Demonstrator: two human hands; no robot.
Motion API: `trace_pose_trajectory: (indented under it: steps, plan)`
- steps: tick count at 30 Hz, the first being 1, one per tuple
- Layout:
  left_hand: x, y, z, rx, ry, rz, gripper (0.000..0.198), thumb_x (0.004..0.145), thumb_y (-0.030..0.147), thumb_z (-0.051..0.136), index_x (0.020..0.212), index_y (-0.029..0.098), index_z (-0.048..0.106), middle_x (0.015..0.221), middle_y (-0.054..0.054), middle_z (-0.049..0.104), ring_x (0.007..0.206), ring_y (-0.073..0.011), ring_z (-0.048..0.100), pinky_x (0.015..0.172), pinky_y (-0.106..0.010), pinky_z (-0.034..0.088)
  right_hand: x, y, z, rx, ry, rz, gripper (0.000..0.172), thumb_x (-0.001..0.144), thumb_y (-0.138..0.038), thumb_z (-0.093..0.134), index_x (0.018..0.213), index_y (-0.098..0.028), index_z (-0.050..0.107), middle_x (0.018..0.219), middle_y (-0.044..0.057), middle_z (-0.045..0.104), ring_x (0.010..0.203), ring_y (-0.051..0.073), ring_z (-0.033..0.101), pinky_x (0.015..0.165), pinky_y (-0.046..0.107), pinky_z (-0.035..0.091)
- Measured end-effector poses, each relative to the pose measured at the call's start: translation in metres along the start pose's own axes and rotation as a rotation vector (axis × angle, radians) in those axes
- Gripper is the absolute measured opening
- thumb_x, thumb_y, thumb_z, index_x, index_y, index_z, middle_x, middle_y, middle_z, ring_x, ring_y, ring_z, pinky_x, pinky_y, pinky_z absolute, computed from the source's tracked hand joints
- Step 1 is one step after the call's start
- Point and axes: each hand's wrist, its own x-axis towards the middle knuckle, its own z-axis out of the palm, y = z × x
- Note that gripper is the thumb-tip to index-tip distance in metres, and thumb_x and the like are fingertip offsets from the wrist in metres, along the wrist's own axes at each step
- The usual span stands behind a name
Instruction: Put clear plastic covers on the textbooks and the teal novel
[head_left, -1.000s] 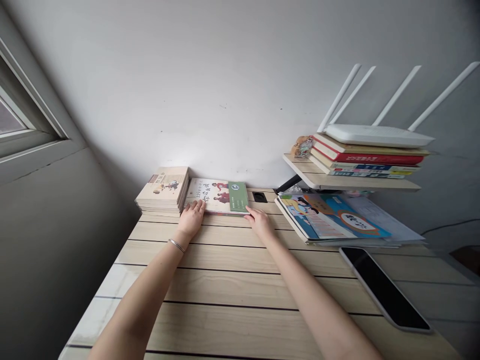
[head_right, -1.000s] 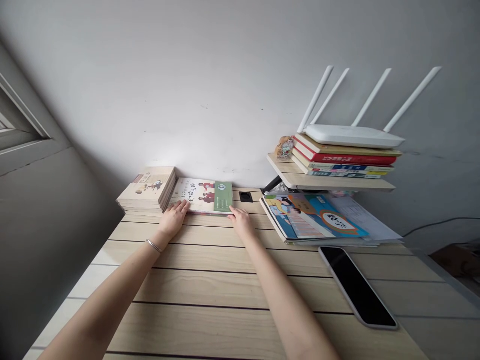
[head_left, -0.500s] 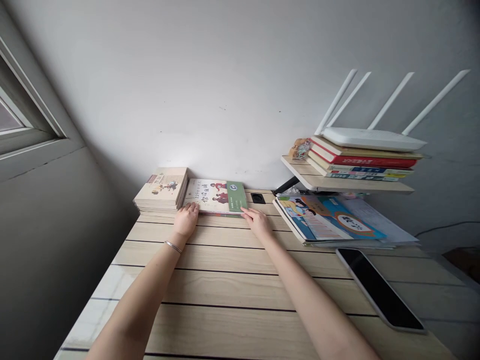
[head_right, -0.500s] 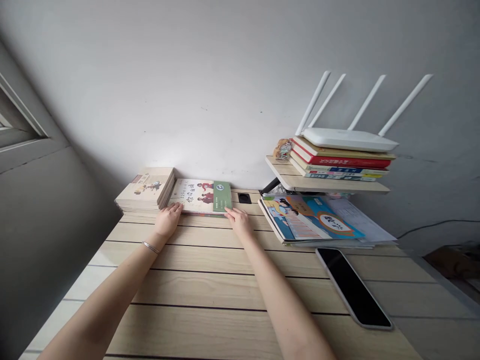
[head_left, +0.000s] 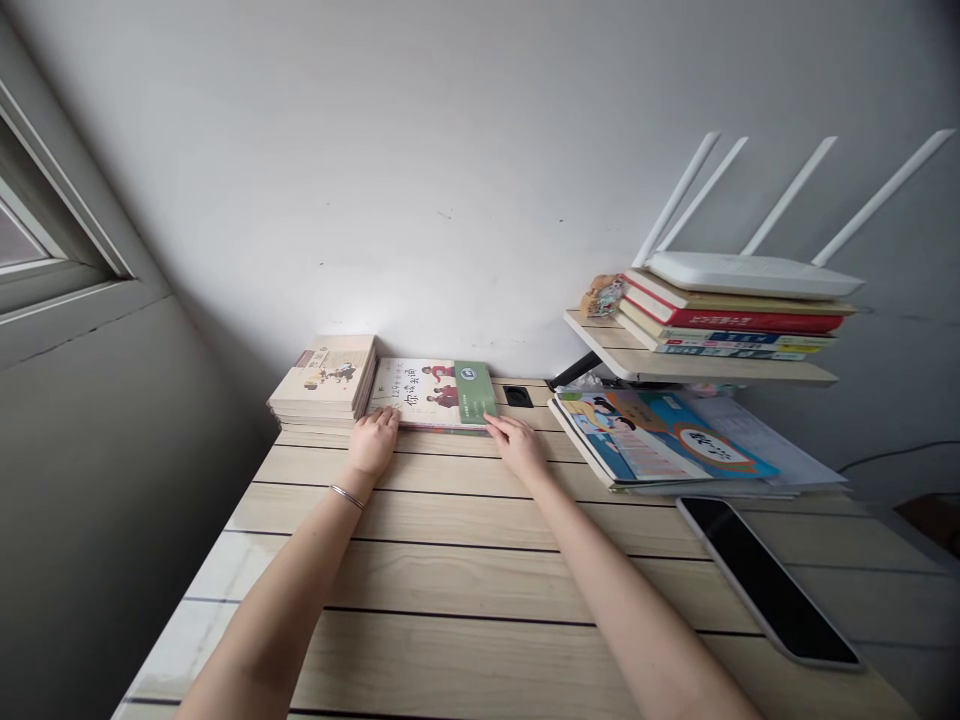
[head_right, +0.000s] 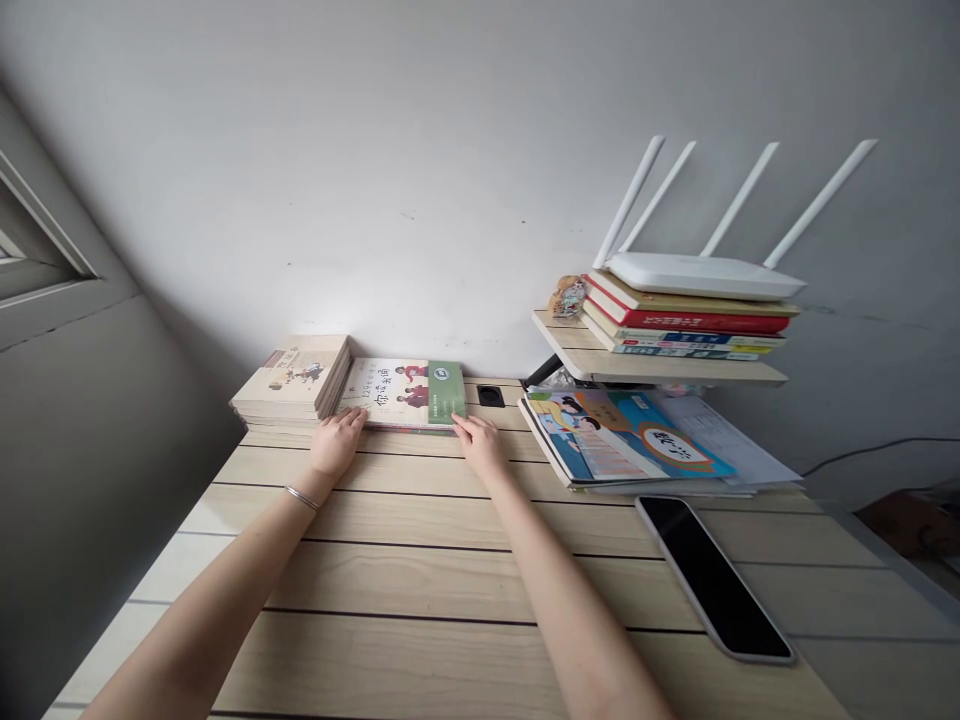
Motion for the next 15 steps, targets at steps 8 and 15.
trace_pose_trajectory:
  steps: [8,15]
  plan:
    - [-0.002,0.0,0.003,0.007,0.024,-0.025,0.039,0.092,0.011,0.036,0.126,0.013,0.055,0.133,-0.015,0.054,0.123,-0.0263,0.05,0.1,-0.039,0.041,-0.006,-0.014,-0.007,-0.069,0.11,-0.098,0.036,0.087,-0.033,0.052,0.12,-0.023,0.064,0.134,0.011,0.052,0.117,0.028,0.051,0.099,0.045,0.043]
    - [-0.007,0.002,0.001,-0.01,-0.016,0.006,0.045,0.089,0.005,0.035,0.13,0.014,0.051,0.136,-0.014,0.052,0.126,-0.0236,0.048,0.102,-0.037,0.04,-0.004,-0.019,-0.009,-0.098,-0.011,-0.194,0.031,0.09,-0.023,0.048,0.113,-0.027,0.068,0.122,0.007,0.064,0.115,0.025,0.052,0.1,0.043,0.044]
